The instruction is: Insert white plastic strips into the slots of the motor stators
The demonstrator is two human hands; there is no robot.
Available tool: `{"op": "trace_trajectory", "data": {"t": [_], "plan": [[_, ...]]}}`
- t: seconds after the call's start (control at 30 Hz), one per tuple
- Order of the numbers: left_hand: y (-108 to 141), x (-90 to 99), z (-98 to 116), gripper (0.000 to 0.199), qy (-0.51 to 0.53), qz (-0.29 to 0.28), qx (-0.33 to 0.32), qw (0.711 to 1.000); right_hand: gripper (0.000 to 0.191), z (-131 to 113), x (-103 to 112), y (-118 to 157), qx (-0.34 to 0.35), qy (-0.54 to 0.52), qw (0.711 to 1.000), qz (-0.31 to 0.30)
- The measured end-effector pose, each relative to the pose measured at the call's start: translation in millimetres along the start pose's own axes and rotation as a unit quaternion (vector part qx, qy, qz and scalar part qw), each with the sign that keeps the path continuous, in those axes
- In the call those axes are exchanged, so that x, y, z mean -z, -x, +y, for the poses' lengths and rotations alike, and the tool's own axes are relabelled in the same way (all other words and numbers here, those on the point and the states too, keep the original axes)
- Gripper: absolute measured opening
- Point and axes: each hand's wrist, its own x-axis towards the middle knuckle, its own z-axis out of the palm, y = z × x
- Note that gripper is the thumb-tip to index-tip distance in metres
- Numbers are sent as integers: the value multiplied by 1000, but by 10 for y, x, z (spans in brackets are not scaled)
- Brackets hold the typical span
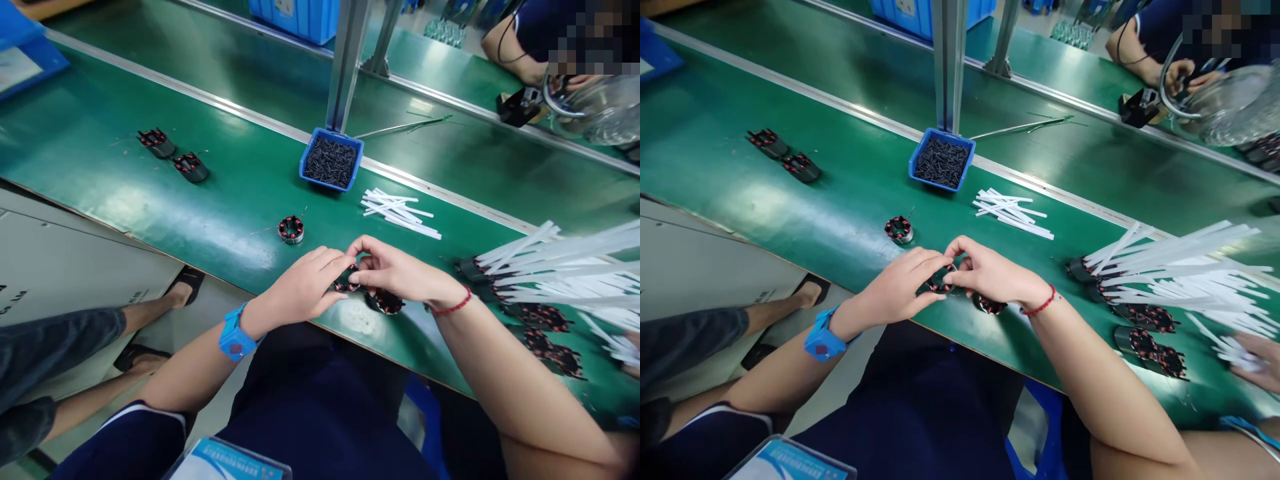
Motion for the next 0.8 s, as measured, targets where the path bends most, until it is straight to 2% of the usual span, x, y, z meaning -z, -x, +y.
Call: {"op": "trace_trajectory", "data": {"t": [0.07, 0.13, 0.2, 0.23, 0.3, 0.37, 0.43, 0.47, 0.53, 0.63, 0.8], "plan": [[-15, -105, -97, 45, 31, 27, 57, 998, 35, -53, 146, -125, 24, 98, 994, 39], [-22, -209, -174, 46, 37, 50, 112, 992, 37, -151, 313, -341, 64, 217, 963, 147], [-14, -268, -209, 47, 37, 42, 135, 989, 29, -267, 458, -645, 95, 334, 902, 254], [-3, -267, -211, 49, 40, 32, 133, 990, 25, -319, 517, -817, 101, 392, 869, 285], [26, -201, -211, 53, 48, 41, 120, 991, 24, -394, 608, -1161, 89, 495, 807, 308], [51, -67, -241, 50, 39, 104, 131, 985, 26, -419, 672, -1445, 58, 562, 767, 306], [55, 76, -328, 42, -4, 176, 174, 969, 27, -402, 713, -1630, 26, 582, 757, 296], [50, 131, -390, 39, -35, 192, 199, 960, 27, -386, 727, -1683, 16, 583, 758, 293], [39, 188, -522, 36, -87, 164, 231, 955, 26, -352, 742, -1732, 6, 581, 759, 294], [66, 167, -636, 35, -106, 85, 229, 964, 26, -321, 750, -1741, -4, 588, 753, 295], [227, 188, -551, 29, -69, 44, 217, 973, 23, -319, 780, -1777, -16, 582, 755, 301]]}}
